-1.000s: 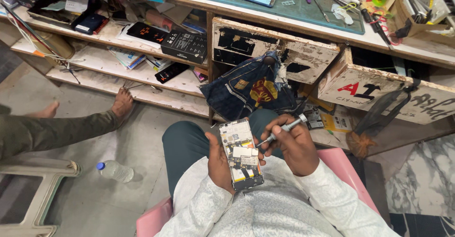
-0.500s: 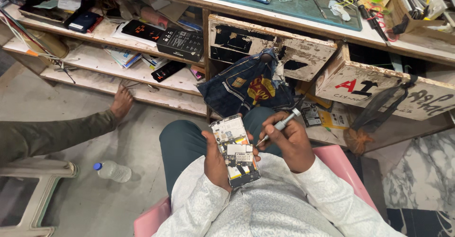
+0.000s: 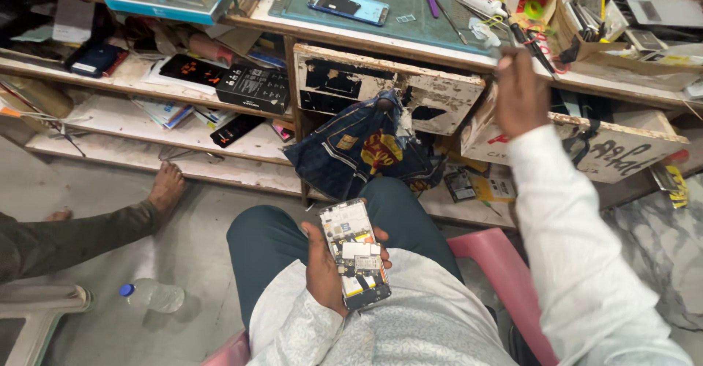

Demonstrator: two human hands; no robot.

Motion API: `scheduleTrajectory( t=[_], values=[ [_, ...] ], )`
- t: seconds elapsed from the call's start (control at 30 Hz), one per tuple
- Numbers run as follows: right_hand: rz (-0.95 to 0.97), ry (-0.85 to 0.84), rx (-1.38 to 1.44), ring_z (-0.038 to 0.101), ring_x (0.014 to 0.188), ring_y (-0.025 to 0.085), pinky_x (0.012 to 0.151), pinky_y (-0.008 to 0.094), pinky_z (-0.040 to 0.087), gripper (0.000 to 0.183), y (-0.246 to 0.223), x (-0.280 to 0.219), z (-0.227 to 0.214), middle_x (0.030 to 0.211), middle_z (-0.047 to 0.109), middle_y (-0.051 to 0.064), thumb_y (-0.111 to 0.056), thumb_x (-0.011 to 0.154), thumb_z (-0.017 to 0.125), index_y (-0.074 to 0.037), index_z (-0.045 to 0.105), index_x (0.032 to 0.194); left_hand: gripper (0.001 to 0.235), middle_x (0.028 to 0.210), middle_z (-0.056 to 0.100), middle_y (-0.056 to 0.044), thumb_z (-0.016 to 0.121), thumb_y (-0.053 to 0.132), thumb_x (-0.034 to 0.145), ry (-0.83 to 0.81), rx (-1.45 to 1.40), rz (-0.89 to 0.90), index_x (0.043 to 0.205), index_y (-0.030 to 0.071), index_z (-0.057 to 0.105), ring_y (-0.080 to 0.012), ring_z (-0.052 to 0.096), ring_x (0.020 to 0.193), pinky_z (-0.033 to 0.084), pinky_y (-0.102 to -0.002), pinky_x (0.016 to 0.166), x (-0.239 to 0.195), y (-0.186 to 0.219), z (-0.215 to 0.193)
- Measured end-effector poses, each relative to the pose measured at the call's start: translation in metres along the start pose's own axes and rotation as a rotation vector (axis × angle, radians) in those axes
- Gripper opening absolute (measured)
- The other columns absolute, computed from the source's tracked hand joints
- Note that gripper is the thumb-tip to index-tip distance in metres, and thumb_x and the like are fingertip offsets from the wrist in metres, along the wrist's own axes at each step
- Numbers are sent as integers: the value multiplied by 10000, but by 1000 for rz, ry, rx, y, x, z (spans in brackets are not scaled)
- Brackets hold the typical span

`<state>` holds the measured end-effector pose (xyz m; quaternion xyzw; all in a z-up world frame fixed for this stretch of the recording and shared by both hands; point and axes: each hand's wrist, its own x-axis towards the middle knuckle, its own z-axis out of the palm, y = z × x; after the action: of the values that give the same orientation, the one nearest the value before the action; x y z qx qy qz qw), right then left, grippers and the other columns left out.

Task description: The person cleans the internal components of a disassembled smartphone using a small brush and a spray bottle. They repeatedly brush and spray the circuit board and battery area while holding the device in their lap.

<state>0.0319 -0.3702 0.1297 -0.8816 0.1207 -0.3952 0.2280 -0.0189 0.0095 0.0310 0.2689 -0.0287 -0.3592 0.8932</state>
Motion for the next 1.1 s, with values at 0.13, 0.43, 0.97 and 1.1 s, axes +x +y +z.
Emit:
scheduleTrajectory(
  t=[0.13,0.43,0.97,1.1],
  values=[
    [-175,87,-288,647,1072,449,904,531,485,192,53,56,-6,1145,708,241,-194,1145,571,-39,631,1241,961,955,703,-195,158,785,920,-13,-24,2,1486,73,467,-270,719,737,625,-401,647,1,2,0],
    [135,-49,-516,634,1034,401,845,531,480,237,90,71,-15,1140,663,196,-228,982,697,-78,696,1165,975,945,691,-189,145,789,922,-25,-15,-16,1502,71,457,-256,709,753,632,-411,680,3,0,0],
    [60,21,-439,652,931,303,811,454,506,210,80,50,-16,1013,688,104,-229,945,810,-81,715,1059,972,946,698,-203,130,781,925,-18,-20,-9,1477,56,467,-270,716,752,635,-424,683,7,-1,-7],
    [-21,88,-389,647,919,275,825,426,516,186,93,48,-24,1010,679,116,-186,929,811,-51,726,1025,980,949,701,-204,132,789,917,-26,-13,-11,1475,56,467,-275,719,753,630,-424,681,7,-2,-8]
  ],
)
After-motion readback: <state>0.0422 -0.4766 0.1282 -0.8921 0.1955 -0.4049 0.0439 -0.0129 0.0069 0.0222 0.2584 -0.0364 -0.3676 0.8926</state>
